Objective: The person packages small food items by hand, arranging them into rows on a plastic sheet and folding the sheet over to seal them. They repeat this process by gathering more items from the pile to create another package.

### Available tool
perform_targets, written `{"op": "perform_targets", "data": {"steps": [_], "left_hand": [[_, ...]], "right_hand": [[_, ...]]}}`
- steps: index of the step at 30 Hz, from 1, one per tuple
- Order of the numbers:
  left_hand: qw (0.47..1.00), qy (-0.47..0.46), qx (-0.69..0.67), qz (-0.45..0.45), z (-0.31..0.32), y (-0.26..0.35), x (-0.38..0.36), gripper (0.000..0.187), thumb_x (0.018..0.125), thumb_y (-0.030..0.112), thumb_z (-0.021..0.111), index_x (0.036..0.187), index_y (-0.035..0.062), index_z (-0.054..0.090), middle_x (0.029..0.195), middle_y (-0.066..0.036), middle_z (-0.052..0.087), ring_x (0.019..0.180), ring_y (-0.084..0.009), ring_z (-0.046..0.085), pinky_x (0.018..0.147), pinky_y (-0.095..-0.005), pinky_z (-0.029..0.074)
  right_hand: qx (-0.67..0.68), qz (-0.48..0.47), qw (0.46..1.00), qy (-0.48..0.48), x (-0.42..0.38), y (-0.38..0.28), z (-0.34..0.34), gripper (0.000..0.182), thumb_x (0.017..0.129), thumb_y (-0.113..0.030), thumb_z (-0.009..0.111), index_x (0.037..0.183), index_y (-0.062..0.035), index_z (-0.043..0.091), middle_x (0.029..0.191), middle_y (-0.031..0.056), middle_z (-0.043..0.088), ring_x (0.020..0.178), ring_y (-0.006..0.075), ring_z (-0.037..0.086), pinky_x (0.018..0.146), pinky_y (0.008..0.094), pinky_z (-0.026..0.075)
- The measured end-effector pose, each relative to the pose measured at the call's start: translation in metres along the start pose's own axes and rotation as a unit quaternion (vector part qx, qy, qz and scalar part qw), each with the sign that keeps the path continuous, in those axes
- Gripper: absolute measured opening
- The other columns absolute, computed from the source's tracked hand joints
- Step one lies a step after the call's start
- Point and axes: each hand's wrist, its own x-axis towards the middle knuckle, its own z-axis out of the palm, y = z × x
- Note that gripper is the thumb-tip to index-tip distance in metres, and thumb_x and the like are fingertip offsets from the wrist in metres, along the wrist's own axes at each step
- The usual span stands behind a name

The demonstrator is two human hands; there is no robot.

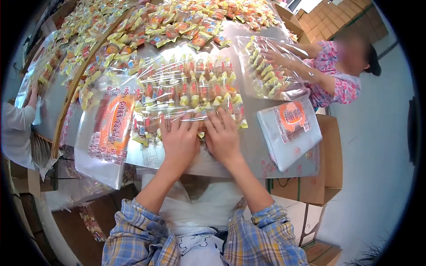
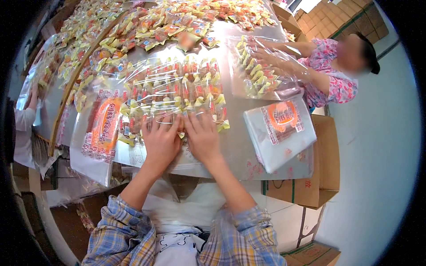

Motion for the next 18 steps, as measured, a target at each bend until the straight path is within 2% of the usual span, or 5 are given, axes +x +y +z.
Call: {"op": "perform_targets", "data": {"steps": [4,9,12,16,18], "left_hand": [[1.0,0.03,0.005,-0.008,0.008,-0.015,-0.004,0.053,0.078,0.016,0.073,0.131,0.0179,0.075,0.126,-0.003,0.074,0.117,-0.0224,0.066,0.119,-0.0569,0.032],[0.999,0.025,0.027,-0.01,0.009,-0.012,0.001,0.054,0.078,0.019,0.073,0.131,0.0104,0.074,0.131,-0.008,0.073,0.121,-0.0254,0.068,0.118,-0.0594,0.035],[0.999,-0.027,0.038,-0.006,0.005,-0.016,0.009,0.057,0.079,0.02,0.075,0.135,0.0117,0.071,0.129,-0.012,0.073,0.123,-0.0295,0.067,0.124,-0.0606,0.027],[0.993,-0.102,0.052,-0.008,-0.007,-0.015,0.018,0.053,0.082,0.019,0.075,0.134,0.0105,0.071,0.131,-0.011,0.069,0.126,-0.0303,0.062,0.121,-0.0661,0.028],[0.998,-0.056,0.03,-0.005,-0.002,-0.016,0.015,0.051,0.084,0.016,0.073,0.134,0.011,0.07,0.127,-0.01,0.07,0.124,-0.0299,0.062,0.12,-0.067,0.028]], "right_hand": [[0.077,0.007,0.997,-0.03,0.001,0.001,-0.005,0.055,0.087,-0.022,0.075,0.14,-0.0098,0.064,0.144,0.0092,0.063,0.141,0.0339,0.051,0.117,0.0486,0.036],[0.113,0.037,0.991,-0.056,0.005,-0.003,-0.013,0.057,0.086,-0.021,0.077,0.141,-0.0114,0.063,0.144,0.0089,0.061,0.138,0.0322,0.052,0.115,0.0477,0.037],[0.103,0.024,0.993,-0.057,0.01,-0.002,-0.011,0.054,0.088,-0.021,0.074,0.14,-0.0138,0.063,0.141,0.0079,0.062,0.137,0.033,0.052,0.115,0.0474,0.039],[0.081,0.009,0.996,-0.023,0.017,0.0,-0.015,0.051,0.087,-0.019,0.074,0.137,-0.0163,0.066,0.144,0.008,0.061,0.138,0.0344,0.052,0.117,0.05,0.037],[0.085,0.008,0.996,-0.029,0.018,0.004,-0.017,0.052,0.086,-0.018,0.074,0.137,-0.0171,0.067,0.145,0.0078,0.061,0.139,0.0347,0.051,0.118,0.0513,0.036]]}}
